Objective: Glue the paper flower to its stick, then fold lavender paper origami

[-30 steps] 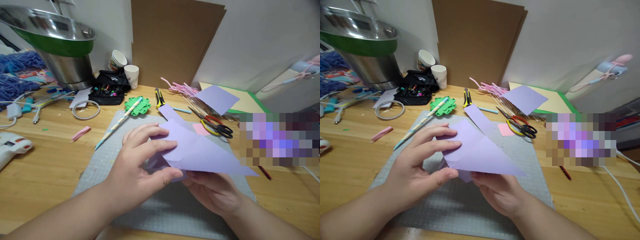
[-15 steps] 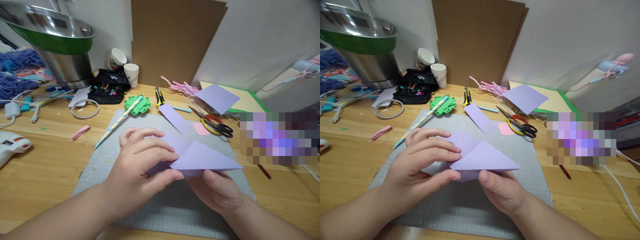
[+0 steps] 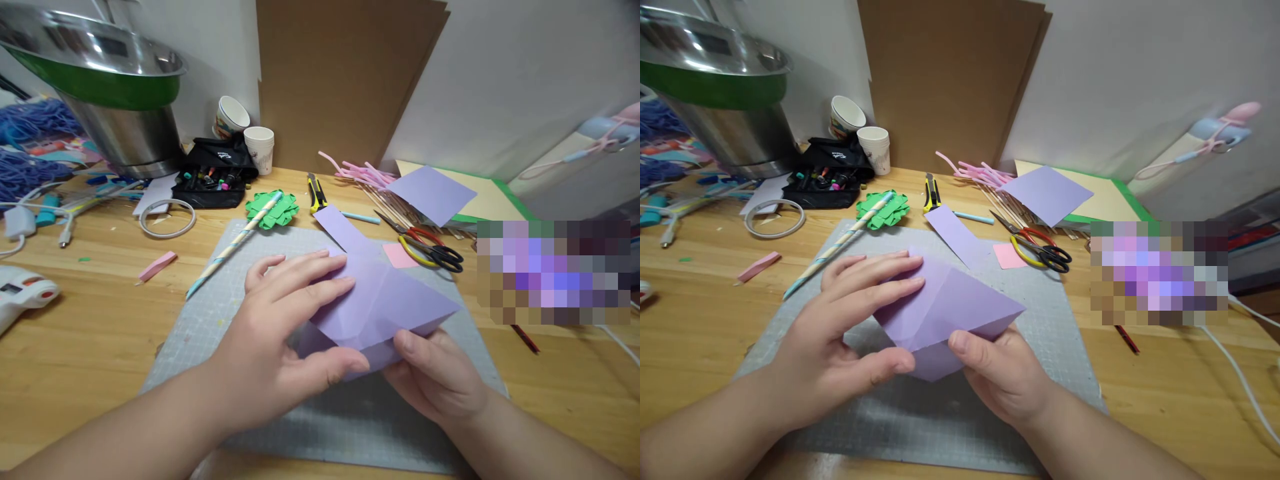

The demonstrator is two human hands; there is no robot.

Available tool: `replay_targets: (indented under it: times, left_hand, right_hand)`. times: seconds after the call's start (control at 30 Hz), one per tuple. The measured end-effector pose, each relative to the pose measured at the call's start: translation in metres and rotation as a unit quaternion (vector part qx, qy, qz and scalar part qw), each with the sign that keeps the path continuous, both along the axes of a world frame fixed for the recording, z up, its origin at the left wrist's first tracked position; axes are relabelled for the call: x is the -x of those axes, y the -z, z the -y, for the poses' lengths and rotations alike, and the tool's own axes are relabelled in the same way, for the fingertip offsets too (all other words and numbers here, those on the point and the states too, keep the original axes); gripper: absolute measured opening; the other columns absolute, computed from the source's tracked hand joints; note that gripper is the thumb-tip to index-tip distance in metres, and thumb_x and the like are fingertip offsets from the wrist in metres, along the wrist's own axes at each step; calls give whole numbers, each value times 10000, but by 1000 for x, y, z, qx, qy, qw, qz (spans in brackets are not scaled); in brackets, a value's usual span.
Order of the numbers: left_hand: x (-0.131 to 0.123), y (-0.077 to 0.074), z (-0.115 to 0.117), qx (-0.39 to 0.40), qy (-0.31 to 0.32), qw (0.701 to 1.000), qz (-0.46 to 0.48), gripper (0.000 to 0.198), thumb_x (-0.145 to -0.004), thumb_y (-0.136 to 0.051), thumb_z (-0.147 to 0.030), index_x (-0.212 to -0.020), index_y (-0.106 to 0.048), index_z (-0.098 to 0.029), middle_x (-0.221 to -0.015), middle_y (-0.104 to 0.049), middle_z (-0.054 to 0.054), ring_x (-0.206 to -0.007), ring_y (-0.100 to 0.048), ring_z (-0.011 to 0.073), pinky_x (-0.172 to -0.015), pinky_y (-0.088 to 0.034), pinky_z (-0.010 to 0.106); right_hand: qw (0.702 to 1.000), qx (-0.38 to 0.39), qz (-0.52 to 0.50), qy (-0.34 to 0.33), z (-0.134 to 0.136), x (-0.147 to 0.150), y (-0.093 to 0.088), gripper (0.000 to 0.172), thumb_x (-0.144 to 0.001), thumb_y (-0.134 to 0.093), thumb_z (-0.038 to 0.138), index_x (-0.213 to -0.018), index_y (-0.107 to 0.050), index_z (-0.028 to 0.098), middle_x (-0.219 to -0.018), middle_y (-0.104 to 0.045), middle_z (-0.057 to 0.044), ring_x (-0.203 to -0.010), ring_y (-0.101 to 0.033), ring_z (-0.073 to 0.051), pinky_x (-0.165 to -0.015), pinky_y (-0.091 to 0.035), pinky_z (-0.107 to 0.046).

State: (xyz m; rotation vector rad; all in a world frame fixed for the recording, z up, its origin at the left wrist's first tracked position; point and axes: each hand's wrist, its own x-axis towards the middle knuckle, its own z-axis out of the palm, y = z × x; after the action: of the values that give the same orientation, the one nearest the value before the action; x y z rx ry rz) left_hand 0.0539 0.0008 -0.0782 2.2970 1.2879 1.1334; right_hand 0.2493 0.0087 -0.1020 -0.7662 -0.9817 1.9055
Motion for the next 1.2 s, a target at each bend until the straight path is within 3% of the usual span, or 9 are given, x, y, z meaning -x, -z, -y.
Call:
replay_targets:
  times: [0.2,0.4,0.57,0.7,0.9,1.03,1.2]
  left_hand:
    - [0,-2,0,26,13,1000,-3,512,-765,-684,-499,-1201,-590,-248,-1304,-599,93,-1202,-546,274,-1092,-193,473]
    - [-2,-1,-2,33,32,998,35,383,-746,-721,-434,-1078,-656,-254,-1074,-726,25,-1019,-653,226,-1073,-234,431]
    - [-1,-1,-2,13,18,999,37,316,-774,-704,-408,-1041,-689,-240,-1013,-695,30,-945,-628,203,-945,-376,390]
    - [-1,-3,-3,15,16,998,63,301,-770,-709,-445,-996,-705,-245,-954,-686,28,-896,-616,198,-883,-417,380]
    - [-1,-8,-5,47,9,991,128,195,-770,-731,-346,-936,-707,-247,-949,-717,26,-913,-641,209,-856,-459,373]
    - [-1,-6,-5,46,-3,992,121,217,-799,-704,-297,-1009,-695,-244,-999,-713,28,-959,-634,207,-870,-462,365]
    - [0,2,-3,-42,-5,999,21,364,-863,-623,-239,-1224,-580,-244,-1148,-654,56,-1044,-586,210,-910,-441,379]
  right_hand:
    - [1000,-1,10,4,-1,0,0,468,-745,-711,423,-1193,-615,328,-1213,-653,-40,-1190,-548,-282,-987,-446,-457]
    - [1000,-16,0,5,-1,1,-2,470,-710,-741,407,-1161,-635,328,-1136,-689,-39,-1191,-545,-286,-987,-440,-475]
    - [1000,-22,3,-13,0,-1,0,431,-724,-734,376,-1145,-644,350,-1159,-681,-23,-1153,-572,-276,-978,-442,-480]
    - [999,-35,0,-19,1,-3,4,393,-747,-715,365,-1135,-650,361,-1165,-679,-14,-1145,-577,-267,-988,-430,-481]
    - [995,-30,18,-96,4,-8,1,519,-727,-711,465,-1211,-610,308,-1159,-674,-62,-1223,-514,-298,-1002,-409,-490]
    - [989,-57,33,-134,5,-12,-4,621,-695,-737,495,-1265,-570,315,-1168,-664,-67,-1257,-482,-298,-1022,-385,-481]
    - [987,-100,56,-115,8,-10,-2,636,-678,-755,491,-1265,-567,331,-1223,-637,-58,-1326,-399,-280,-1072,-334,-467]
